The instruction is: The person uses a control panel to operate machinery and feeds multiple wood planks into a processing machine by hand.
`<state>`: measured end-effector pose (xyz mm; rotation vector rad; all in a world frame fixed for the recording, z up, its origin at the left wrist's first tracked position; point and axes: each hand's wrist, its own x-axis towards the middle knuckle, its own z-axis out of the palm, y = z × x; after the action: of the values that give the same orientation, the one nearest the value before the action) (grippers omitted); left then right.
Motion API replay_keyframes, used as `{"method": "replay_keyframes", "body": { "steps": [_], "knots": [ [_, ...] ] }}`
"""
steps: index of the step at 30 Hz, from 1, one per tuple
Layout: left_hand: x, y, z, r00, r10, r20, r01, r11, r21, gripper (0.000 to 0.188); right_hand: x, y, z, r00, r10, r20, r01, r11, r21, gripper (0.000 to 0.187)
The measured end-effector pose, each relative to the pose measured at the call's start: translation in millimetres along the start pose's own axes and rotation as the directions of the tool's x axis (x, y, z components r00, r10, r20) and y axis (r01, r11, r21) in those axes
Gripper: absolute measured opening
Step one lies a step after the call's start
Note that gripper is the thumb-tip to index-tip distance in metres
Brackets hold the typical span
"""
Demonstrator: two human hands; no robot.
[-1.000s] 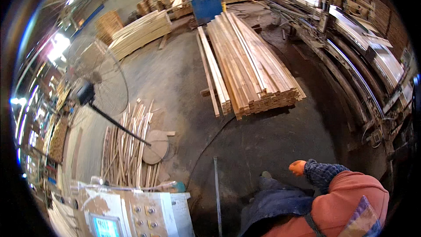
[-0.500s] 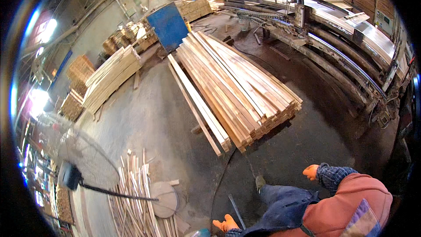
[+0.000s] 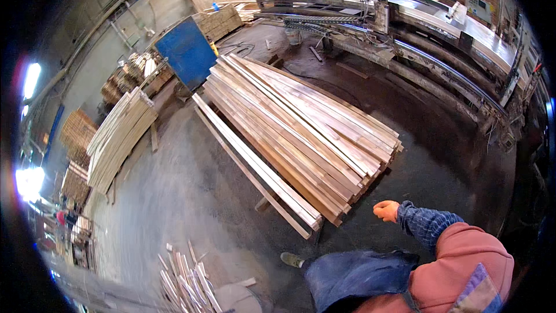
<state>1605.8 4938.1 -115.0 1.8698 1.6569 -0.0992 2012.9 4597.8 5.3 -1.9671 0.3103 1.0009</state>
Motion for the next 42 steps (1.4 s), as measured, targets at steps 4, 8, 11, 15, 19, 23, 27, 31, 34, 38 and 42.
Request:
{"method": "replay_keyframes", "body": {
  "steps": [4,8,11,15,19,23,27,31,34,38,42],
  "knots": [
    [105.6,36.6,-52.1,0.991,0.130,0.016,-0.131,0.990,0.056,0.052,31.1,-23.1,74.6,0.999,0.023,0.029,-0.025,0.998,0.056,0.049],
    [213.9,72.4,-99.3,0.971,0.217,0.102,-0.230,0.963,0.141,0.055,99.3,29.2,150.1,0.969,0.229,0.093,-0.237,0.968,0.087,0.032],
    [304.0,99.5,-106.1,0.936,0.232,0.266,-0.040,0.818,-0.574,0.068,62.9,-72.2,208.4,0.978,0.204,0.042,-0.204,0.979,0.001,0.029],
    [291.3,196.6,-102.3,0.943,0.240,0.231,-0.082,0.840,-0.536,0.038,58.1,-108.2,236.7,0.982,0.173,-0.074,-0.145,0.947,0.288,0.041],
    [323.2,207.9,-43.8,0.887,0.122,0.445,0.096,0.894,-0.437,0.024,80.2,-118.7,238.2,0.981,0.185,-0.053,-0.172,0.967,0.186,0.048],
    [337.2,162.8,17.4,0.971,0.085,0.224,0.049,0.846,-0.530,0.027,113.5,-98.0,221.9,0.971,0.225,-0.079,-0.214,0.969,0.123,0.046],
    [349.9,205.1,-5.3,0.911,0.154,0.382,0.000,0.928,-0.374,0.032,102.9,-92.9,183.5,0.932,0.347,-0.101,-0.308,0.909,0.279,0.047],
    [375.8,230.4,-29.8,0.905,0.142,0.401,-0.044,0.969,-0.243,0.036,103.6,-106.2,158.1,0.901,0.397,-0.173,-0.344,0.899,0.271,0.044],
    [401.2,226.1,-58.3,0.919,0.090,0.383,-0.046,0.991,-0.123,0.039,135.6,-104.6,159.3,0.922,0.342,-0.182,-0.283,0.916,0.285,0.039],
    [454.2,212.9,-105.6,0.921,0.077,0.383,-0.102,0.994,0.046,0.043,143.1,-147.7,172.8,0.927,0.345,-0.149,-0.262,0.877,0.402,0.042],
    [534.8,184.2,-173.5,0.911,0.142,0.388,-0.279,0.904,0.325,0.048,204.8,-130.8,198.3,0.977,0.203,0.069,-0.195,0.711,0.676,0.038]
  ]
}}
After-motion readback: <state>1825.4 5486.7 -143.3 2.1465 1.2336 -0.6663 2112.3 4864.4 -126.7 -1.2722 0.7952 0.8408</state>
